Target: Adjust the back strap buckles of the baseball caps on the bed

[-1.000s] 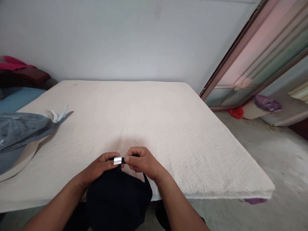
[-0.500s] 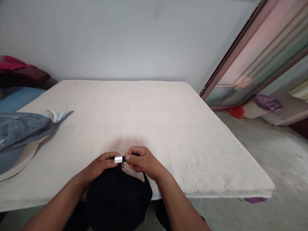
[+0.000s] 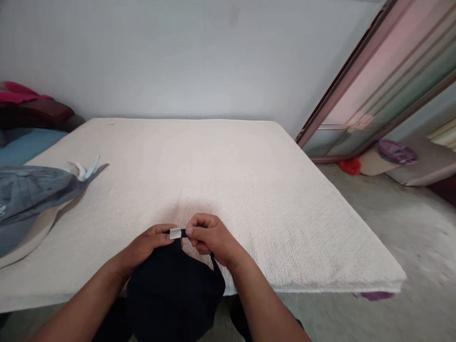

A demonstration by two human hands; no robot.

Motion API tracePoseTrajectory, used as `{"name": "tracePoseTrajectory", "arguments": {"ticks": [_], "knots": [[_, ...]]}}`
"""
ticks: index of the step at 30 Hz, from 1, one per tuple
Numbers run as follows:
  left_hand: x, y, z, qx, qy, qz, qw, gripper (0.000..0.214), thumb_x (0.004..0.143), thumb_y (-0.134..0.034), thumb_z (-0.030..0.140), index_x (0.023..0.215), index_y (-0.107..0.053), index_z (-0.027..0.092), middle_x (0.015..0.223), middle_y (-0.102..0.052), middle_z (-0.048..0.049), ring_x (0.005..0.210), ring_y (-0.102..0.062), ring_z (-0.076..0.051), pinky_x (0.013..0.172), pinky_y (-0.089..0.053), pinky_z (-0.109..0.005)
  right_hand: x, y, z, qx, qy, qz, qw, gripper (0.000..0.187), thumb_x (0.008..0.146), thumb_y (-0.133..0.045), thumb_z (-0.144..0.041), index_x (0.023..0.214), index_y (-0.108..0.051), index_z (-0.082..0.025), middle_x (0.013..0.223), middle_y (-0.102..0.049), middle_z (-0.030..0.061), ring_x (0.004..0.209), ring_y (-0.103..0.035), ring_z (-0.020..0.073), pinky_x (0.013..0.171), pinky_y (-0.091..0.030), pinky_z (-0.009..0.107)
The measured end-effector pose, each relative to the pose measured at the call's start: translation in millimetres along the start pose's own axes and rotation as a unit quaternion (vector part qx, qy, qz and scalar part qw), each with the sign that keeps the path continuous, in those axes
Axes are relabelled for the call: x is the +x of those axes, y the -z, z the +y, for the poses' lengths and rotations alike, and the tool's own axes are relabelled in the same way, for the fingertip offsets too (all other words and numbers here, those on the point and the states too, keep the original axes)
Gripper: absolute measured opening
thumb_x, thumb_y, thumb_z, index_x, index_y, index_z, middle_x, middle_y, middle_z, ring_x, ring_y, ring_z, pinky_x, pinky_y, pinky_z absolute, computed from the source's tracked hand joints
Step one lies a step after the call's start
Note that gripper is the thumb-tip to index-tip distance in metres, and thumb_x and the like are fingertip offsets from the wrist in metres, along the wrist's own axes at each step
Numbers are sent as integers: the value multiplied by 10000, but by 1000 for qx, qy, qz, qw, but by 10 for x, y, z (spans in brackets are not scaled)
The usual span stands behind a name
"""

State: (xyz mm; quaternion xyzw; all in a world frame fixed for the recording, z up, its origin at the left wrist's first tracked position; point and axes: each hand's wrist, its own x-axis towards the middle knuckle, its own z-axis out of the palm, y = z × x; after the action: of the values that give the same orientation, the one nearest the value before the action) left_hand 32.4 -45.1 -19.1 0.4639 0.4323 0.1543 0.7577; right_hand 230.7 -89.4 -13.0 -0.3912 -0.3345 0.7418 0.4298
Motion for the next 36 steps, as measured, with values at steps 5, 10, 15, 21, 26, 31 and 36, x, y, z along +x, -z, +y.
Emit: {"name": "tracePoseTrajectory", "arguments": {"ticks": [5,10,15,21,26,31,36], "knots": [[-15,-29,28,2,-11,-39,999,185,764,-668,336,869,-699,187,619,-556,30,501,-428,-70,494,-308,-192,2,-33,-12,9,-17,6,1000,202,734,-691,-272,685,-529,-160,493,-462,-71,370,-265,18,368,-130,182],[-23,-56,40,22,-7,-19,1000,171,759,-660,323,859,-700,190,639,-583,20,522,-455,-90,510,-327,-208,-14,-49,-19,6,-13,5,1000,224,724,-701,-292,678,-525,-160,490,-440,-78,378,-266,18,376,-127,184],[-32,-64,57,31,-3,-13,999,153,757,-655,311,846,-703,196,627,-588,25,527,-457,-94,512,-333,-208,-20,-42,-11,-28,5,9,1000,240,729,-707,-319,689,-533,-159,484,-435,-79,392,-270,22,377,-142,181],[-32,-64,57,-1,-7,-24,1000,171,760,-669,300,889,-723,201,694,-654,8,575,-513,-103,553,-369,-210,-24,-37,-7,-30,13,-3,999,243,784,-654,-375,754,-544,-160,537,-483,-59,397,-305,26,378,-168,184],[-38,-83,72,-12,-12,-16,1000,189,760,-674,300,911,-741,208,704,-672,6,585,-525,-106,562,-380,-213,-5,-60,5,-10,17,17,1000,207,798,-642,-352,806,-544,-169,542,-495,-60,397,-316,31,372,-165,175],[-58,-84,83,-19,-10,-10,1000,192,753,-675,285,913,-744,205,657,-655,20,543,-496,-92,537,-357,-209,14,-75,41,-2,68,-8,998,206,774,-676,-315,879,-568,-174,544,-498,-66,406,-309,30,384,-170,178],[-76,-91,91,-6,-2,-15,1000,192,755,-657,270,916,-733,197,680,-661,14,556,-509,-97,556,-371,-214,27,-68,68,-12,73,-21,997,193,801,-661,-302,920,-585,-170,560,-515,-56,418,-324,31,389,-175,176]]}}
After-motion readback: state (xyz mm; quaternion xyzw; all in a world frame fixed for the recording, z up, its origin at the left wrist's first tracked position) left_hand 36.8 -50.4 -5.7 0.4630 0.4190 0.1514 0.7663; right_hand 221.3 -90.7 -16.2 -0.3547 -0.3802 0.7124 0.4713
